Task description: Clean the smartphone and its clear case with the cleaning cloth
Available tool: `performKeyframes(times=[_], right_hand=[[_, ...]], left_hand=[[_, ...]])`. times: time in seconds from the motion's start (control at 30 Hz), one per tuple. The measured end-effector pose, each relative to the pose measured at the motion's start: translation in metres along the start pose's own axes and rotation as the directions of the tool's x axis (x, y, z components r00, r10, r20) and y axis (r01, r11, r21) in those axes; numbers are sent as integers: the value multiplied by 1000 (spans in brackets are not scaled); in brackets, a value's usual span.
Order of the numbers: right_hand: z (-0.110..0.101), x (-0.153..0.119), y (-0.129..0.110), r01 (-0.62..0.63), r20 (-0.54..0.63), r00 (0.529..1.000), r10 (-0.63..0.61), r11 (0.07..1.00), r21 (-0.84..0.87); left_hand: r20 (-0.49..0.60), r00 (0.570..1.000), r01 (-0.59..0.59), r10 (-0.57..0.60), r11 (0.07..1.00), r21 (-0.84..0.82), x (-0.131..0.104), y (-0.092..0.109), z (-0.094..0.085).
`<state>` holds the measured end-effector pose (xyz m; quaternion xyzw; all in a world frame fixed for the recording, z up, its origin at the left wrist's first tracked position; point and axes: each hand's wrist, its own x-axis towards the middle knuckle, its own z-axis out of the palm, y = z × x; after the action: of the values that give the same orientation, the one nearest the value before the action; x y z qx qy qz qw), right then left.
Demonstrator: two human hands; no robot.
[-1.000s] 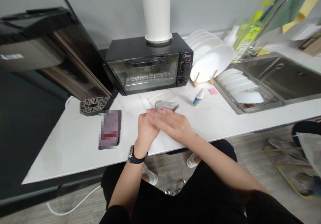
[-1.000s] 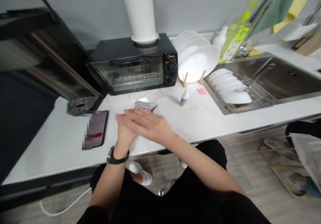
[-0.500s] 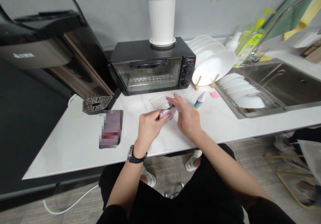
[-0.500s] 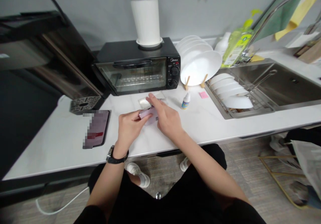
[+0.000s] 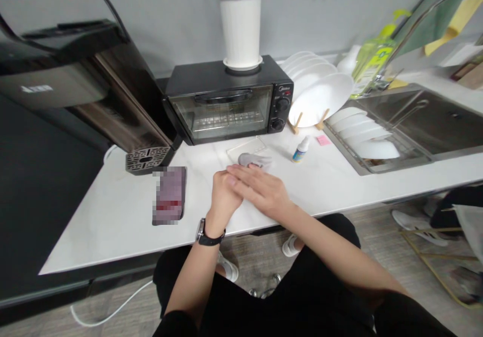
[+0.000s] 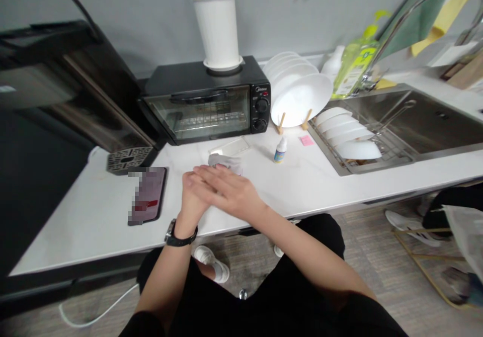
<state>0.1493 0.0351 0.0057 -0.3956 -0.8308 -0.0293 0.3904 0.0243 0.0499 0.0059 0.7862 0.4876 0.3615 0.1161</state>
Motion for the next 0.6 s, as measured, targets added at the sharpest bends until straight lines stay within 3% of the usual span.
performKeyframes(times=[0.37, 0.5, 0.6], right_hand=[[-7, 2, 4, -52, -9, 999, 53, 994, 101], [-17, -6, 19, -216, 8, 976, 219, 951, 221], [-13, -22, 34, -293, 15, 952, 306, 896, 334]], left_hand=[[45, 999, -24, 22, 999, 26, -1, -1, -5], [107, 993, -43, 41, 999, 14, 3, 7, -13], [165, 985, -52, 47, 998, 27, 7, 10, -13]])
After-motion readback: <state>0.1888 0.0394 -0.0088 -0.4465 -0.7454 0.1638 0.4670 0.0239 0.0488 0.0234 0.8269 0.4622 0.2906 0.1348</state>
